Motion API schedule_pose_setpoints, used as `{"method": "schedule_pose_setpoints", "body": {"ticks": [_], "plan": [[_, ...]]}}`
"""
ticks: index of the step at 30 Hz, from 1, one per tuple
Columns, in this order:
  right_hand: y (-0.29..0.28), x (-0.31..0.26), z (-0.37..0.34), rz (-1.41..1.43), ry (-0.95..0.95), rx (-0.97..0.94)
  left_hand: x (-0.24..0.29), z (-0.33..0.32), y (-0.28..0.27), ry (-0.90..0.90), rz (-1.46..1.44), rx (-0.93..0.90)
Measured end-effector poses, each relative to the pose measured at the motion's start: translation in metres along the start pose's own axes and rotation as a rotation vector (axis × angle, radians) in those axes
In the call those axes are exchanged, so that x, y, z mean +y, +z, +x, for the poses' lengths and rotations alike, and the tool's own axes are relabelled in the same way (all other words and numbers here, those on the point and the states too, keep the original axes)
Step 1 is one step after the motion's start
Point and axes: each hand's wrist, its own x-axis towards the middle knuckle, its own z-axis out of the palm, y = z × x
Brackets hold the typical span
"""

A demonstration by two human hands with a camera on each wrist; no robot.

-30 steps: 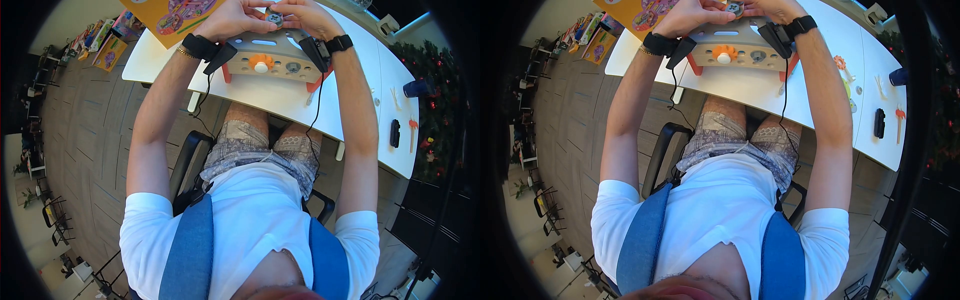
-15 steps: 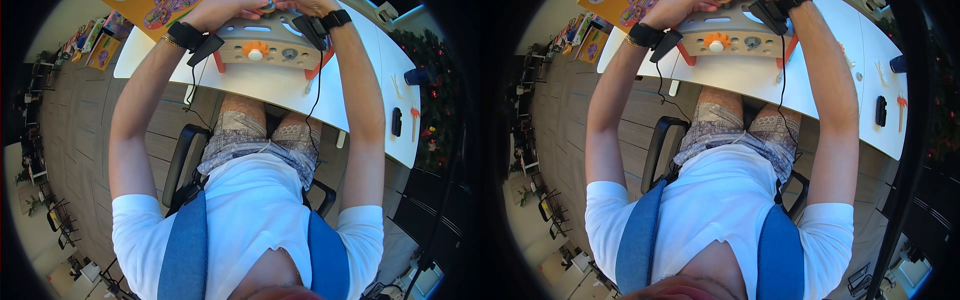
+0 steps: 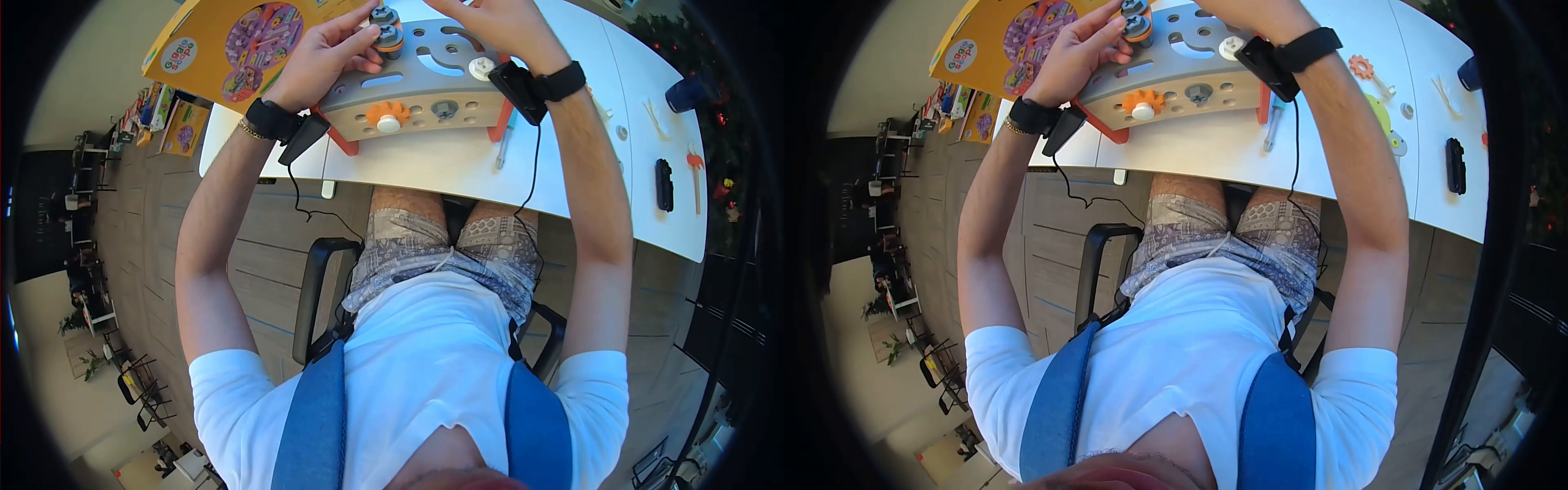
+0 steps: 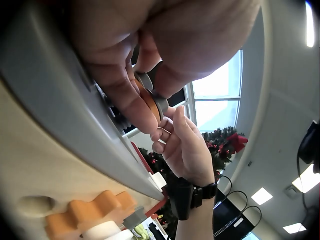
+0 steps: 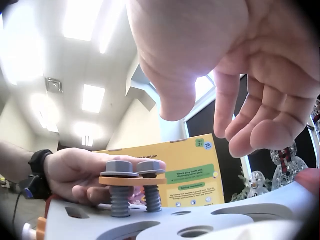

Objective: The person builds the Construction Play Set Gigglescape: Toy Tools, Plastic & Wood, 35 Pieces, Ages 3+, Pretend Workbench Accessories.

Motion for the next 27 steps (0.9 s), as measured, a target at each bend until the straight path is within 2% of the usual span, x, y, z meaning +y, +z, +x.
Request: {"method": "schedule_pose_setpoints", "body": {"ticks": [1,2,4,5,7,9,10,11,14,16,19,21,23,25,27], "plan": [[-0.002,0.010,-0.004,-0.045,-0.076,0.005,0.001,0.000,0.000,0.019,0.030,0.001],[-0.011,0.010,-0.010,-0.044,-0.069,0.017,0.005,0.001,0.001,0.018,0.037,-0.011],[-0.037,0.012,-0.030,-0.242,-0.122,0.018,0.010,-0.003,0.004,-0.044,0.046,0.052],[-0.040,0.049,-0.036,-0.193,-0.298,0.154,0.009,-0.003,0.004,-0.046,0.033,0.045],[-0.059,0.045,-0.067,-0.412,0.025,0.017,0.008,-0.002,0.002,-0.013,0.024,-0.003],[-0.047,0.071,-0.096,-0.591,0.117,-0.145,0.011,-0.005,0.006,0.002,0.012,0.012],[-0.036,0.077,-0.109,-0.530,0.159,-0.126,0.012,-0.005,0.006,0.000,0.016,0.006],[-0.020,0.103,-0.118,-0.555,0.043,-0.030,0.013,-0.004,0.007,0.001,0.022,-0.004],[-0.001,0.122,-0.118,-0.545,0.117,-0.027,0.010,-0.003,0.006,0.006,0.036,-0.032],[-0.002,0.129,-0.103,-0.375,0.371,-0.364,0.016,-0.008,0.007,0.026,0.062,-0.024],[-0.034,0.107,-0.087,-0.444,0.369,-0.367,0.015,-0.007,0.006,0.001,0.056,-0.031],[-0.068,0.084,-0.069,-0.670,0.180,-0.082,0.010,-0.003,0.005,0.028,0.002,-0.005],[-0.092,0.040,-0.040,-0.462,-0.071,0.227,0.013,-0.002,0.005,-0.012,0.020,-0.064],[-0.100,0.020,-0.003,-0.055,-0.279,0.238,0.002,0.003,0.006,0.024,-0.060,-0.029],[-0.073,-0.028,0.025,0.296,-0.395,0.087,-0.008,0.009,0.005,0.208,0.120,-0.026]]}}
